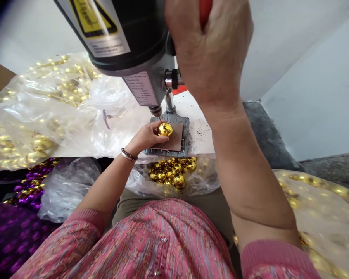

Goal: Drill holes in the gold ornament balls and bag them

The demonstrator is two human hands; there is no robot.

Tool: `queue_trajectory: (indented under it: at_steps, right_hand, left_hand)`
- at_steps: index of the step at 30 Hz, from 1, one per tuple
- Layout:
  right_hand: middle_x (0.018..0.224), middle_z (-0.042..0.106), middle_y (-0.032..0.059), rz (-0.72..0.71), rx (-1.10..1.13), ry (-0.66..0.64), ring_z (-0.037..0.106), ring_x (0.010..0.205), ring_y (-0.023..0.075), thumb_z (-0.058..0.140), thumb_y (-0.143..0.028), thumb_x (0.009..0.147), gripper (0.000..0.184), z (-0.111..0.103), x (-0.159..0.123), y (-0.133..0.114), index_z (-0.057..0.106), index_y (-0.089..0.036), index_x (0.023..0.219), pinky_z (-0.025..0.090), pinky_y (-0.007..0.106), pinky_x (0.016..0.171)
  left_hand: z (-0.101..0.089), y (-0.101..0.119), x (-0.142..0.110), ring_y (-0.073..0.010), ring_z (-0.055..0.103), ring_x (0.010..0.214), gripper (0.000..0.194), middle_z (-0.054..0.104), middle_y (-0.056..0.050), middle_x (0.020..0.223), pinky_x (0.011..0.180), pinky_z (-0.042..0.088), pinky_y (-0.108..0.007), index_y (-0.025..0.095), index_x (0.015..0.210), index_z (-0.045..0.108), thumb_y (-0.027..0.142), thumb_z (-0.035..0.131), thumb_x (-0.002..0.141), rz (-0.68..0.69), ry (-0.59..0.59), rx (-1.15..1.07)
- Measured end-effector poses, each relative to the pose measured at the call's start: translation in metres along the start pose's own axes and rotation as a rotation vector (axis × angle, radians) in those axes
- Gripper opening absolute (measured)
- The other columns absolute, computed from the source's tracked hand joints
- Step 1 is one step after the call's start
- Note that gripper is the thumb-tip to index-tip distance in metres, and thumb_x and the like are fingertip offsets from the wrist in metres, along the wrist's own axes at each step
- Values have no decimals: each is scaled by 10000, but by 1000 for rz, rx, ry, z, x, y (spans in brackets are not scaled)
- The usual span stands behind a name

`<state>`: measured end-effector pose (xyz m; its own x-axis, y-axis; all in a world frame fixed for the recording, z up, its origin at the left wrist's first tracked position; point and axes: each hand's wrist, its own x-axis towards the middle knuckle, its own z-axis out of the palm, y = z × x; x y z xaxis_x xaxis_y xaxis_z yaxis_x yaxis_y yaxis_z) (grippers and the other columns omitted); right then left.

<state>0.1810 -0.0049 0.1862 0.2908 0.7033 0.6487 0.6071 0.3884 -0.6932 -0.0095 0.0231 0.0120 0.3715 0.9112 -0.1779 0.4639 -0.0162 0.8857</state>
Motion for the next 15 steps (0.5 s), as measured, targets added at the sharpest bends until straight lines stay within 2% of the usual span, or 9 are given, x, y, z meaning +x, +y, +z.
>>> queue_trajectory:
  at_steps: [2, 6, 9, 11, 15]
  right_hand:
    - [795, 289, -29, -48, -15, 56, 280, 747, -6, 403, -183, 958, 205, -4, -18, 1, 279, -199, 795, 344, 161, 824]
    - [790, 309, -14, -200, -89, 62, 300, 717, 11, 516, -215, 842, 223, -9, -53, 14, 302, -176, 792, 387, 164, 768]
    - [795, 423, -3, -328, -184, 100, 390, 712, 34, 531, -285, 875, 150, -9, -72, 31, 474, -161, 810, 437, 197, 746]
    - [842, 529, 10, -363, -211, 133, 486, 743, 60, 524, -325, 917, 174, -7, -81, 40, 569, -167, 861, 460, 228, 740]
    - [867, 581, 11, -350, -212, 179, 566, 776, 78, 525, -361, 962, 189, -1, -92, 50, 595, -193, 913, 472, 241, 734]
  left_hand:
    - [1, -3, 1, -185, 713, 953, 811, 812, -77, 1124, 968, 574, -334, 99, 1436, 681, 225, 891, 663, 3, 11, -17]
    - [2, -7, 1, -199, 715, 993, 761, 811, -91, 1139, 993, 564, -340, 97, 1392, 712, 207, 890, 661, 40, 33, -33]
    - [2, -6, -2, -203, 712, 984, 686, 814, -82, 1097, 972, 564, -334, 117, 1339, 747, 200, 880, 672, 70, 44, -23]
    - [2, -5, -3, -202, 709, 974, 643, 815, -68, 1067, 959, 564, -327, 142, 1312, 765, 205, 877, 682, 92, 39, -19]
    - [2, -5, -4, -202, 702, 978, 657, 812, -59, 1068, 951, 558, -321, 159, 1335, 757, 219, 878, 692, 101, 31, -23]
